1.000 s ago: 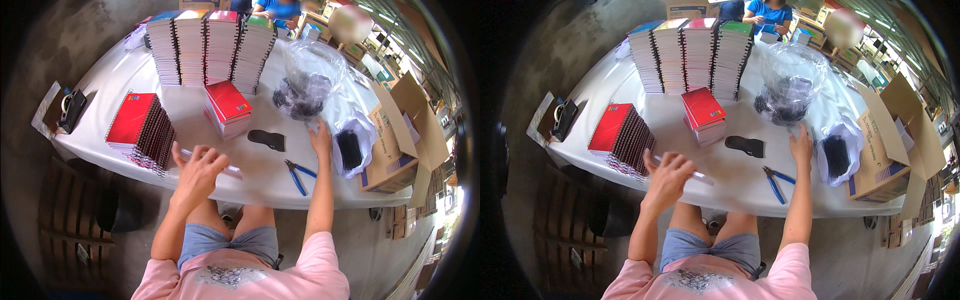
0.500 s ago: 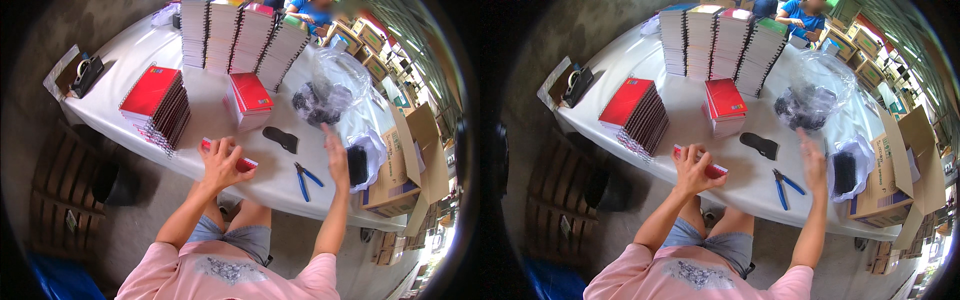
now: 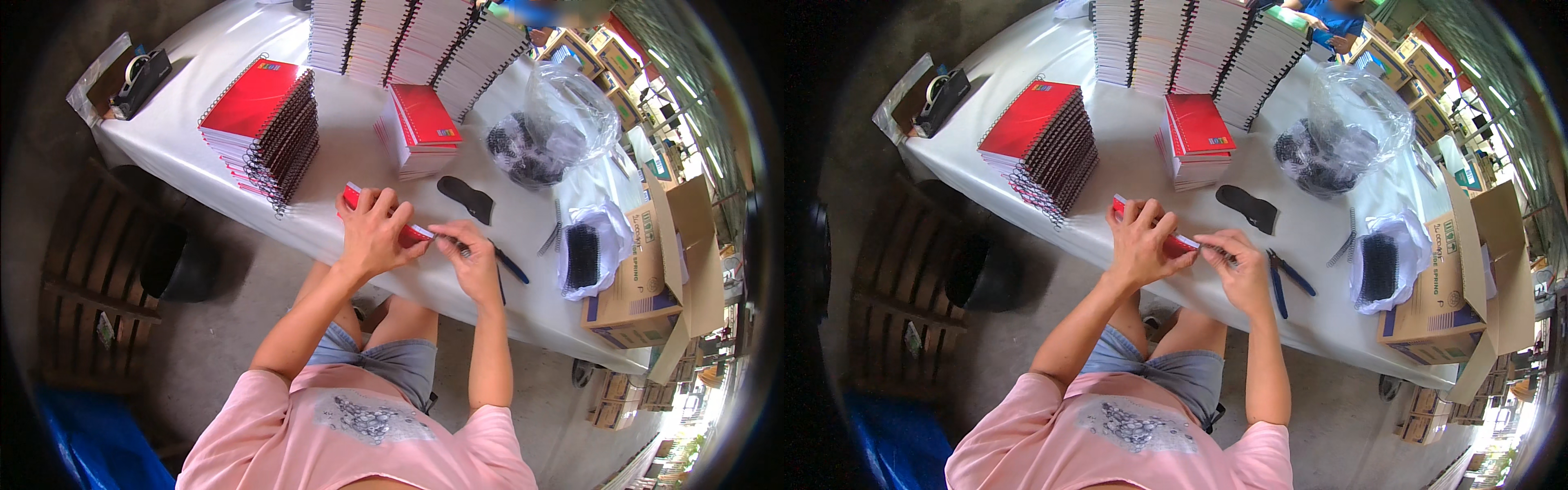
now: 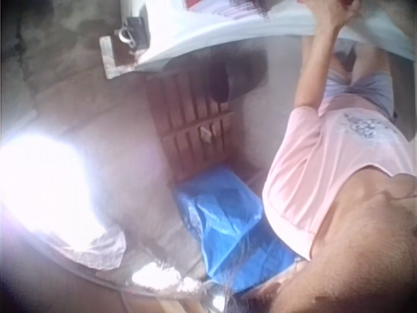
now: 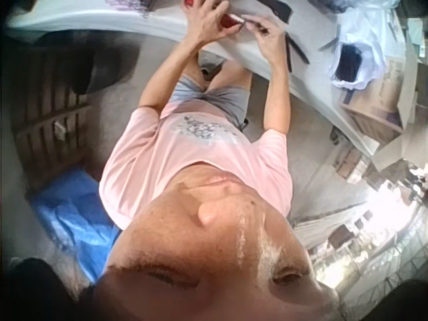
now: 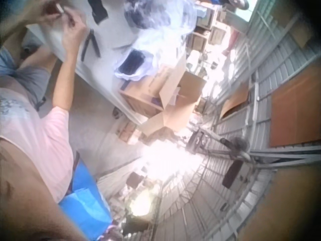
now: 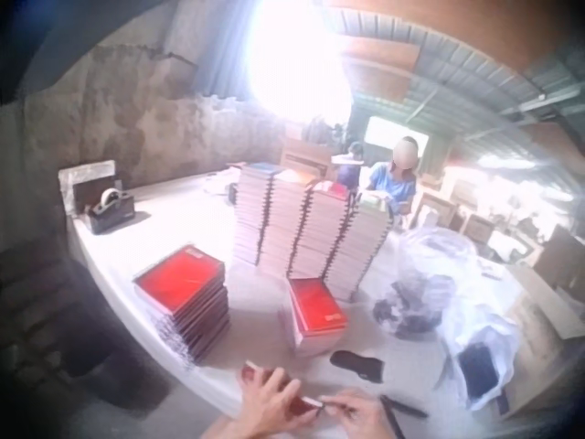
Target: The person attaches wire spirals to red notebooks and uses pliers to trim and secure the ends before stacking them on a table.
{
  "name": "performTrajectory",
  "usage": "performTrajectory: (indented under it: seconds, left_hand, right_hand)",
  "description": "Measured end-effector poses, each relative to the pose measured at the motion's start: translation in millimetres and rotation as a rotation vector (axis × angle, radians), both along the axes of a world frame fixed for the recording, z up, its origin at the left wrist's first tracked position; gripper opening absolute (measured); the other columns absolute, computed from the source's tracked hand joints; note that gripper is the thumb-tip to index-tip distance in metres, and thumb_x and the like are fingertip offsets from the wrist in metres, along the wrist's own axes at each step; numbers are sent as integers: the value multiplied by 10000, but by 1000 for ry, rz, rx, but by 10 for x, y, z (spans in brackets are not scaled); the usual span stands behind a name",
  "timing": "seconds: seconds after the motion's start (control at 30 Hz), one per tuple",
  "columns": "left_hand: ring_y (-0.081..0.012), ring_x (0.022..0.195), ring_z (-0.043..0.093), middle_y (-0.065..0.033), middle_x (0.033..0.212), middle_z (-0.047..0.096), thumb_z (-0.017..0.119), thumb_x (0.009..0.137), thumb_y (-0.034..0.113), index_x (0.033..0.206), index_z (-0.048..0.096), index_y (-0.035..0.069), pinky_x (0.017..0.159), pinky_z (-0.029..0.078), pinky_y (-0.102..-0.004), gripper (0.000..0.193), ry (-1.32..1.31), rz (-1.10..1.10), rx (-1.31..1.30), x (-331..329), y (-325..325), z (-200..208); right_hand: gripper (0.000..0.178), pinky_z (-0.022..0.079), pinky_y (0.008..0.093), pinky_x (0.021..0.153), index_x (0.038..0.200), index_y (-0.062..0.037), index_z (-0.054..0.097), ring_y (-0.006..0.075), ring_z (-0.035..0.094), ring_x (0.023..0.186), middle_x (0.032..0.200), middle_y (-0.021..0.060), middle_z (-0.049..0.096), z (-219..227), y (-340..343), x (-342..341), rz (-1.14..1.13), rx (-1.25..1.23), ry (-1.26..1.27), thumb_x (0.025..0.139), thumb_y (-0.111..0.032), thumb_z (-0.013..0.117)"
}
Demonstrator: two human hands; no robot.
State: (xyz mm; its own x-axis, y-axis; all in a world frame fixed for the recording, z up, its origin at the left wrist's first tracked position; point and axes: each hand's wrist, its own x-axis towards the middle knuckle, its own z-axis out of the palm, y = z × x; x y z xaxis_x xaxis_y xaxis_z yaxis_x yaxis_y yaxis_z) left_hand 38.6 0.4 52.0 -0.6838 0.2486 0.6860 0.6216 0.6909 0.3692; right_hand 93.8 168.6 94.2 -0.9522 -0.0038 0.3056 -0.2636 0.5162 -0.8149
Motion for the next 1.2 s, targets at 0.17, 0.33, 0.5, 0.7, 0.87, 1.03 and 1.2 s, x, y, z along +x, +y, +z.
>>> performTrajectory:
  seconds: [0.17,0.33,0.5,0.7,0.87,1.03,1.2]
  left_hand:
    - [-234,888,452,-21,872,469,723,550,526,801,531,138,734,310,-525,501,-12,-11,-42,-28,-13,38]
    - [-221,881,457,-14,880,472,642,595,630,888,524,132,717,330,-545,590,-47,0,-103,-68,-85,45]
    - [-198,907,477,-2,921,488,621,666,590,909,529,142,752,353,-535,518,34,-83,-53,-96,-169,-52]
    - [-220,952,470,-16,944,483,651,683,546,850,543,145,783,354,-530,447,17,-128,7,-47,-158,-75]
    - [-257,1000,451,-47,974,470,698,610,566,808,556,127,808,349,-522,502,-35,-154,111,-60,-200,-52]
    - [-305,1049,422,-66,1009,468,738,534,579,763,567,117,839,342,-518,544,-25,-161,149,-9,-202,-38]
    - [-366,1058,389,-89,1050,469,814,473,513,734,563,101,840,391,-460,548,9,-221,227,-14,-178,-15]
  right_hand:
    - [164,416,219,658,1018,-28,651,88,509,722,829,21,560,-50,34,-8,139,-207,-189,886,-69,563]
    - [198,414,226,631,1058,-36,633,97,498,688,779,37,535,210,-76,-39,36,-37,-502,896,-121,559]
    - [211,428,248,605,1063,-45,608,142,528,660,784,77,561,191,-157,21,-29,258,-109,869,-127,588]
    - [192,441,259,606,1013,-26,618,156,548,673,823,90,597,112,-53,39,22,257,0,875,-154,584]
    - [209,466,285,654,1038,-35,623,187,576,730,890,93,618,171,163,-71,178,-16,-524,894,-168,550]
    - [283,459,372,793,1127,-73,580,262,578,926,1035,110,609,64,501,-445,98,373,-112,845,-90,557]
    - [456,394,397,924,1175,-104,527,320,477,1115,1090,121,578,-530,818,-733,-181,780,80,727,-25,556]
